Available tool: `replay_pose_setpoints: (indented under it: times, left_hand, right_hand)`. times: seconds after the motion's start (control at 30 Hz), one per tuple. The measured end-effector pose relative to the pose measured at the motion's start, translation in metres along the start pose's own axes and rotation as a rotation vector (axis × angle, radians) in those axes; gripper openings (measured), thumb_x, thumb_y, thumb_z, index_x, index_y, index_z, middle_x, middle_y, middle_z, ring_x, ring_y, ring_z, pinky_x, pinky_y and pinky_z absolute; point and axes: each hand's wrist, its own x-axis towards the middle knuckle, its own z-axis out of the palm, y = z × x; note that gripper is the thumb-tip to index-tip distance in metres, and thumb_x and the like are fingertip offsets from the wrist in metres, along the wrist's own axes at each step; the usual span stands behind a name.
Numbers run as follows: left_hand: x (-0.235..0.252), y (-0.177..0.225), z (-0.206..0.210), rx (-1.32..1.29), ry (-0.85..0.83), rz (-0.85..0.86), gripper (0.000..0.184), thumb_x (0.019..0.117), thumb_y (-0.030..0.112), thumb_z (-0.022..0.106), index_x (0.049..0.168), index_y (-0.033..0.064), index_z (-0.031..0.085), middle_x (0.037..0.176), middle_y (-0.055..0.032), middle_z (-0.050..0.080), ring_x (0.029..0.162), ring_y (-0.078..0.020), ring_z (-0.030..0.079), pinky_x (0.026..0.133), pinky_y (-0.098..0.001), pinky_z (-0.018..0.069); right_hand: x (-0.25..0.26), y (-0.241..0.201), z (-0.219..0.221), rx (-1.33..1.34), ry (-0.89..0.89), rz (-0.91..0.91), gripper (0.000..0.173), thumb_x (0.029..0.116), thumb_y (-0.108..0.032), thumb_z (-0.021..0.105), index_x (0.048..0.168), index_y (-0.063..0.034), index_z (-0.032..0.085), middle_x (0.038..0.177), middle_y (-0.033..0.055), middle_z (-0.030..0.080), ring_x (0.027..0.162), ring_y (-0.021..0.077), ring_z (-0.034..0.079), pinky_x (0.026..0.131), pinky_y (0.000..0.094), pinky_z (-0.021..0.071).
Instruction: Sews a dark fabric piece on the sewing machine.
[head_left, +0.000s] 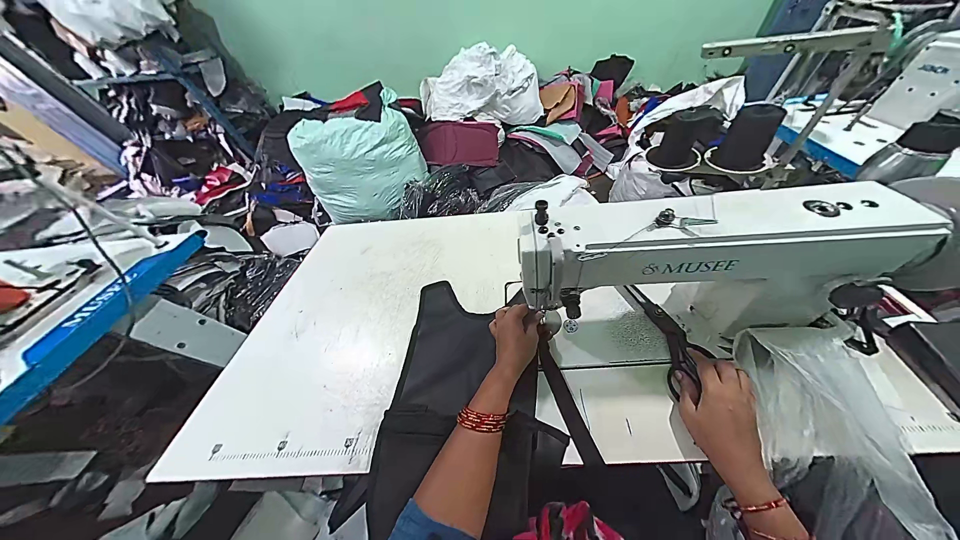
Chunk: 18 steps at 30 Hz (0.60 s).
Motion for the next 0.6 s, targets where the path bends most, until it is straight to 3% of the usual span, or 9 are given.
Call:
replay_pose_setpoints:
  times: [0.13, 0.6]
  left_hand:
    - [-0.0005, -0.0041, 0.0024, 0.006, 0.034, 0.033, 0.023, 0.1009, 0.016, 0.061, 0.106, -0.0027, 0.074, 0.108, -0.0181, 0.072, 0.12, -0.0386, 0.058, 0.105, -0.0613, 0.035]
    - [-0.0024, -0.0098, 0.0055, 0.066, 0.055, 0.078, 0.03, 0.1034, 0.017, 0.052, 0.114, -0.0048, 0.069, 0.111, -0.0211, 0.069, 0.121, -0.0399, 0.057, 0.106, -0.064, 0.0341]
  right_hand:
    - [-0.0004, -0.0001, -0.0002, 0.031, 0.004, 0.011, 0.038, 0.0936, -0.014, 0.061, 0.124, 0.0073, 0.068, 0.114, 0.0352, 0.065, 0.105, 0.0581, 0.061, 0.091, 0.0694, 0.0476]
    - [-0.0009, 0.0003, 0.0016, 0.104, 0.025, 0.018, 0.04, 0.0954, -0.02, 0.057, 0.123, 0.0072, 0.068, 0.11, 0.034, 0.065, 0.103, 0.0584, 0.061, 0.087, 0.0685, 0.0492]
